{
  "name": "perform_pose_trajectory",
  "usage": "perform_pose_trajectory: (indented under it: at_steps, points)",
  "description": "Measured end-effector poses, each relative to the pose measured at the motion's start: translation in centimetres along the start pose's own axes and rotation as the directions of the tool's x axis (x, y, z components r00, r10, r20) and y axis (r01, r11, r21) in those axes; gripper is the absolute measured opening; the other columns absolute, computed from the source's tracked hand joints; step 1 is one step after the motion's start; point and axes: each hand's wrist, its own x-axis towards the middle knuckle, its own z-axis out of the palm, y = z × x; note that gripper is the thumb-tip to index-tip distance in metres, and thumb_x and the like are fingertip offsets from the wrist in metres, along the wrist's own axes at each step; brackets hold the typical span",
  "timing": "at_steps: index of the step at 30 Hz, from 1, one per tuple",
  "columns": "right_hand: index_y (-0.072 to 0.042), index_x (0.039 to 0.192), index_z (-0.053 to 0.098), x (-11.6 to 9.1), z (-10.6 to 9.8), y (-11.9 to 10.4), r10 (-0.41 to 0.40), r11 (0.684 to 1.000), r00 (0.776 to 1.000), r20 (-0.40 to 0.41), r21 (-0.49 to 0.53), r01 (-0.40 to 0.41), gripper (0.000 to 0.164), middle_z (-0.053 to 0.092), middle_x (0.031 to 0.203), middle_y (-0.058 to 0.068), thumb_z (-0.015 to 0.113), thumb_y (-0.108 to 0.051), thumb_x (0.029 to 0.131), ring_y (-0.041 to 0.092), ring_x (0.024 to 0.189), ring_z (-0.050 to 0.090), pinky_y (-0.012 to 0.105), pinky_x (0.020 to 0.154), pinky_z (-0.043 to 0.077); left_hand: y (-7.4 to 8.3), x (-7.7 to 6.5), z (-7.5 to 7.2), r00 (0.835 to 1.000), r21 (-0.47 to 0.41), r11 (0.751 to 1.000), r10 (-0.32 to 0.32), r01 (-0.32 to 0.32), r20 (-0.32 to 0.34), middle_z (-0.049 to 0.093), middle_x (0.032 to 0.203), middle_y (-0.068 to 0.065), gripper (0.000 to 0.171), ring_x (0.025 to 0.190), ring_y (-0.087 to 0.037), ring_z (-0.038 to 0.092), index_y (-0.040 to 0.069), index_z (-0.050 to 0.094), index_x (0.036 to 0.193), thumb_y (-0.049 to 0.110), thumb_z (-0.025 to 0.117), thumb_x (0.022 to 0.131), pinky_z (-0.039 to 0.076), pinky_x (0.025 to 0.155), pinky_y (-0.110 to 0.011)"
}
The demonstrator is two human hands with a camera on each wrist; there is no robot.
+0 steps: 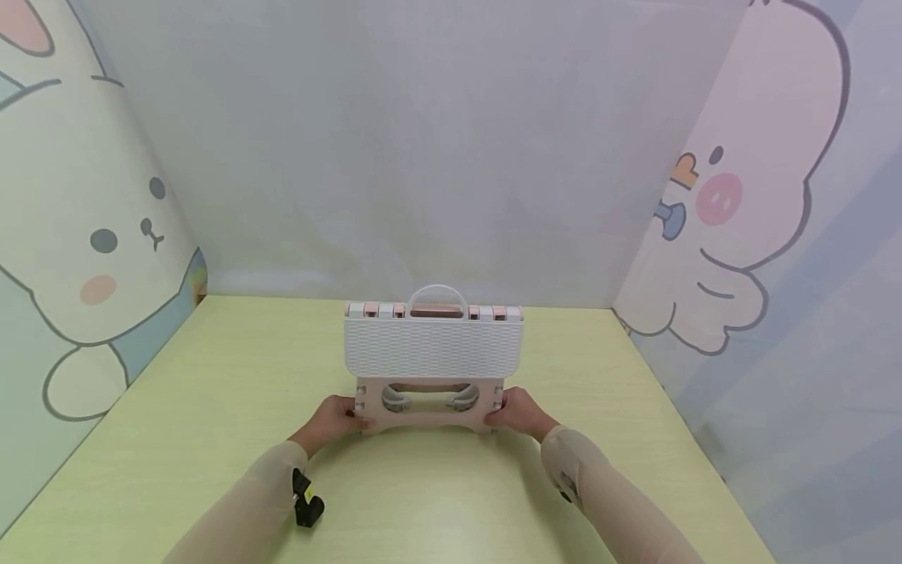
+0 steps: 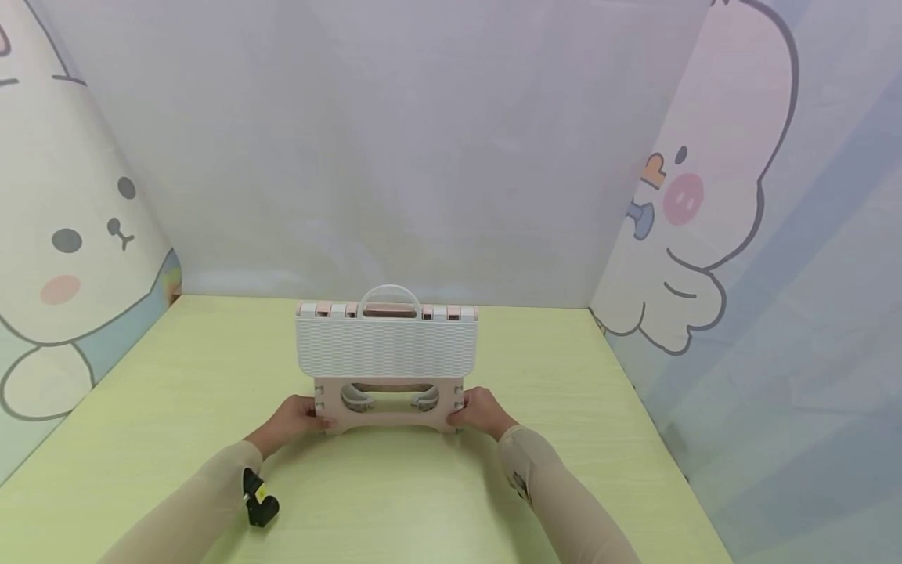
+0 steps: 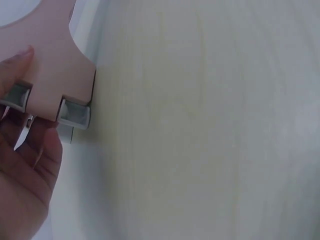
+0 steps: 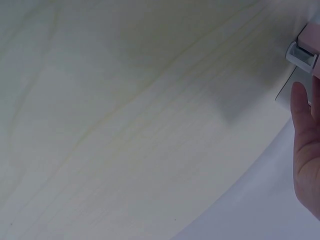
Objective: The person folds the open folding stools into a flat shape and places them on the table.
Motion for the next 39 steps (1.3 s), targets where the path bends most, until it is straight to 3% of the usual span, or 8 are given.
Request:
perform_pose_trajectory:
  at_steps: [12, 23, 31, 39]
  points:
    - [0.007, 0.076, 0.07, 0.0, 0.0, -0.3, 0.002, 1.0, 1.0, 0.02, 0.0, -0.002, 0.013, 0.067, 0.066, 0.007, 0.072, -0.002, 0.068, 0.009, 0.059, 0.048, 0.027, 0.06, 0.044, -0.6, 0.1, 0.0, 1.0, 0.001, 1.0, 0.001, -0.001, -0.006, 0.07, 0.08, -0.011, 0.02, 0.063, -0.014, 0.05, -0.009, 0.07, 0.091, 0.006, 0.076, 0.078, 0.044, 0.059, -0.029]
    - [0.008, 0.082, 0.07, -0.1, -0.3, -0.4, 0.026, 1.0, 0.999, 0.021, -0.001, -0.026, 0.019, 0.07, 0.075, 0.011, 0.072, -0.003, 0.067, 0.01, 0.064, 0.051, 0.029, 0.067, 0.047, -0.3, 0.1, 0.1, 0.999, -0.006, 0.999, 0.035, -0.035, 0.003, 0.07, 0.081, -0.014, 0.022, 0.065, -0.015, 0.052, -0.011, 0.069, 0.091, 0.005, 0.076, 0.078, 0.046, 0.06, -0.03]
    - [0.008, 0.084, 0.07, -0.1, -0.1, -0.6, 0.034, 0.999, 0.999, 0.014, -0.017, -0.033, 0.021, 0.07, 0.077, 0.011, 0.071, -0.002, 0.066, 0.011, 0.065, 0.052, 0.03, 0.067, 0.048, -0.3, 0.0, 0.1, 1.0, 0.035, 0.999, 0.009, -0.009, 0.003, 0.07, 0.08, -0.011, 0.021, 0.065, -0.015, 0.051, -0.009, 0.07, 0.091, 0.007, 0.076, 0.078, 0.045, 0.06, -0.03]
    - [0.007, 0.083, 0.07, -0.2, 0.0, -1.1, 0.068, 0.997, 0.998, 0.01, -0.03, -0.068, 0.019, 0.069, 0.075, 0.008, 0.072, -0.003, 0.067, 0.012, 0.064, 0.05, 0.03, 0.067, 0.047, 0.2, -0.4, -0.2, 0.999, 0.07, 0.997, 0.037, -0.038, 0.015, 0.067, 0.074, -0.008, 0.017, 0.062, -0.015, 0.048, -0.008, 0.07, 0.089, 0.004, 0.074, 0.077, 0.042, 0.057, -0.029]
